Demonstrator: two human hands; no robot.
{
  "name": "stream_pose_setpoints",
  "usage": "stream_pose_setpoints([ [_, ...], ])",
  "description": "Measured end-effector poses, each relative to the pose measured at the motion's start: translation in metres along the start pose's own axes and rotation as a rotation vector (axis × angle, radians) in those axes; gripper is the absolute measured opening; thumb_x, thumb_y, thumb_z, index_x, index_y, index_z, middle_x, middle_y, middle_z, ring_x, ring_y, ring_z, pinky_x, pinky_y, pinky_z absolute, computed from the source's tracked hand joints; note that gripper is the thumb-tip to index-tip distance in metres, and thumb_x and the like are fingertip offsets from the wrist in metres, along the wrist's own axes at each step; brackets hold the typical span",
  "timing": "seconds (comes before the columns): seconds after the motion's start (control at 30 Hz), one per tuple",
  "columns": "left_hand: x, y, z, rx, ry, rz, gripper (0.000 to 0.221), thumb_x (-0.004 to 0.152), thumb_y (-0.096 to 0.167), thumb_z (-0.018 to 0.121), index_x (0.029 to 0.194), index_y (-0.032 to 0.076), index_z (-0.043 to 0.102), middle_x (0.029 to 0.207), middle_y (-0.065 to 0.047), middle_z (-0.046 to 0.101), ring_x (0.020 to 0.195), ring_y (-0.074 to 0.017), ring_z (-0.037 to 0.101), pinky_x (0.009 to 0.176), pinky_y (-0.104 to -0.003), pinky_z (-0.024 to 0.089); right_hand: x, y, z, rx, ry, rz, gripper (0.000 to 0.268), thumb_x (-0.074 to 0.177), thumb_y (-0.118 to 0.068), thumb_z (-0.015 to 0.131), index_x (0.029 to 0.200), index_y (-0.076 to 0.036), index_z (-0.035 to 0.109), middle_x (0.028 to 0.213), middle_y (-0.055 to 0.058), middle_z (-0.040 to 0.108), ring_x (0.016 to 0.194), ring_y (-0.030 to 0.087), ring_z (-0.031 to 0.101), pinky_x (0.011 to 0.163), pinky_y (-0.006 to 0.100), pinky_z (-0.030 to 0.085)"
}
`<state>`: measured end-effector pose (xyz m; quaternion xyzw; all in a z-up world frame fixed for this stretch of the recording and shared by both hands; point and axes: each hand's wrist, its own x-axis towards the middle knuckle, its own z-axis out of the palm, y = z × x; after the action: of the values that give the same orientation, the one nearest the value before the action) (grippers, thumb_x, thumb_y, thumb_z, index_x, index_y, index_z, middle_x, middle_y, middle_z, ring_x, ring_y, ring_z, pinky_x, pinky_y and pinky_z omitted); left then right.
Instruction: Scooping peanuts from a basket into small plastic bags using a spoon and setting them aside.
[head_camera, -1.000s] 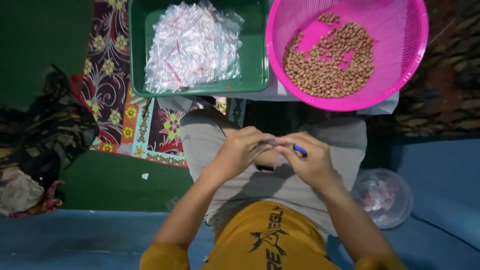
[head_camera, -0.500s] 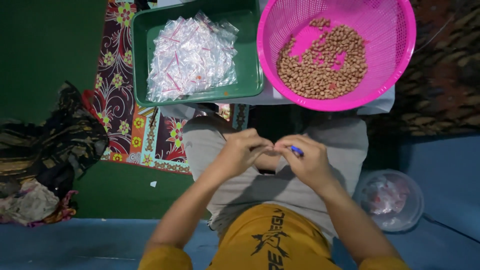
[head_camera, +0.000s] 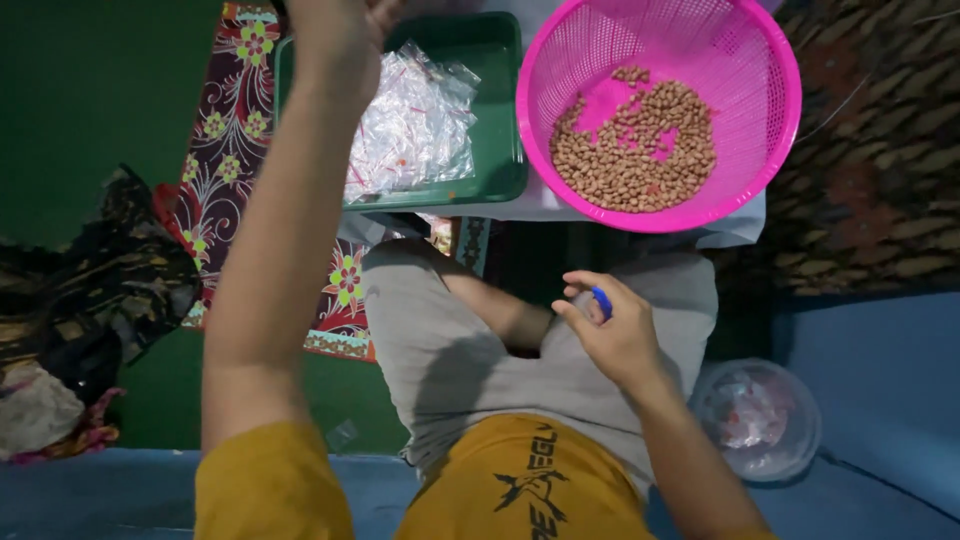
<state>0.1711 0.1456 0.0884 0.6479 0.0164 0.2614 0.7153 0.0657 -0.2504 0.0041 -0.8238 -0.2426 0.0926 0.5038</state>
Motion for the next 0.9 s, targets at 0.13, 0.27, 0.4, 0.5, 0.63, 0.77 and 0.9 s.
stream_pose_setpoints([
  [0.13, -0.045, -0.018, 0.035, 0.051, 0.086, -0.193, 0.039, 0.1, 0.016, 0.065, 0.136, 0.008, 0.053, 0.12, -0.015, 0.072, 0.098, -0.0254, 0.079, 0.083, -0.036, 0.07, -0.003, -0.001, -0.004, -0.033, -0.005, 0.11, 0.028, 0.086, -0.021, 0.082, 0.112, -0.014, 0.076, 0.095, -0.005, 0.075, 0.061, 0.009, 0.046, 0.069, 0.025, 0.049],
  [0.27, -0.096, -0.022, 0.046, 0.372, -0.009, -0.284, 0.028, 0.098, 0.02, 0.067, 0.123, 0.007, 0.063, 0.093, -0.008, 0.071, 0.077, -0.0152, 0.071, 0.064, -0.026, 0.061, -0.004, 0.001, -0.009, -0.076, -0.075, 0.143, 0.024, 0.088, -0.018, 0.079, 0.111, -0.015, 0.076, 0.098, -0.005, 0.074, 0.06, 0.009, 0.046, 0.067, 0.025, 0.048],
  [0.4, -0.104, -0.058, 0.013, 0.629, 0.001, -0.051, 0.019, 0.094, 0.008, 0.07, 0.113, 0.011, 0.069, 0.09, -0.005, 0.071, 0.084, -0.0163, 0.067, 0.079, -0.032, 0.058, -0.002, -0.001, -0.01, -0.086, -0.156, 0.145, 0.021, 0.089, -0.019, 0.077, 0.109, -0.013, 0.077, 0.095, -0.004, 0.072, 0.059, 0.008, 0.045, 0.067, 0.027, 0.047],
  [0.5, -0.098, -0.066, 0.002, 0.889, -0.095, 0.054, 0.021, 0.094, 0.005, 0.074, 0.114, 0.008, 0.069, 0.096, -0.006, 0.068, 0.081, -0.0204, 0.061, 0.074, -0.037, 0.052, 0.001, -0.005, -0.008, -0.078, -0.197, 0.087, 0.019, 0.09, -0.02, 0.075, 0.108, -0.013, 0.076, 0.098, -0.003, 0.074, 0.061, 0.01, 0.048, 0.065, 0.027, 0.046],
  [0.63, -0.085, -0.092, -0.003, 1.321, -0.23, 0.028, 0.039, 0.087, 0.021, 0.083, 0.119, 0.004, 0.068, 0.114, -0.015, 0.063, 0.105, -0.0378, 0.055, 0.076, -0.049, 0.05, -0.002, 0.001, -0.002, -0.088, -0.197, 0.042, 0.02, 0.089, -0.02, 0.077, 0.107, -0.011, 0.077, 0.092, -0.001, 0.072, 0.062, 0.011, 0.05, 0.066, 0.028, 0.046],
  [0.77, -0.079, -0.119, -0.005, 1.617, -0.303, 0.076, 0.023, 0.082, 0.02, 0.079, 0.096, 0.002, 0.078, 0.099, -0.017, 0.071, 0.096, -0.0397, 0.059, 0.078, -0.051, 0.048, -0.006, 0.004, -0.003, -0.129, -0.194, -0.067, 0.022, 0.09, -0.021, 0.078, 0.109, -0.01, 0.076, 0.099, 0.002, 0.075, 0.072, 0.015, 0.059, 0.074, 0.03, 0.05],
  [0.9, -0.084, -0.126, -0.006, 1.667, -0.287, 0.202, 0.016, 0.089, 0.009, 0.065, 0.08, 0.002, 0.076, 0.085, -0.015, 0.068, 0.086, -0.0403, 0.059, 0.072, -0.05, 0.046, -0.009, 0.011, -0.003, -0.162, -0.212, -0.046, 0.023, 0.091, -0.022, 0.077, 0.11, -0.01, 0.075, 0.098, 0.003, 0.075, 0.09, 0.02, 0.069, 0.082, 0.033, 0.051],
])
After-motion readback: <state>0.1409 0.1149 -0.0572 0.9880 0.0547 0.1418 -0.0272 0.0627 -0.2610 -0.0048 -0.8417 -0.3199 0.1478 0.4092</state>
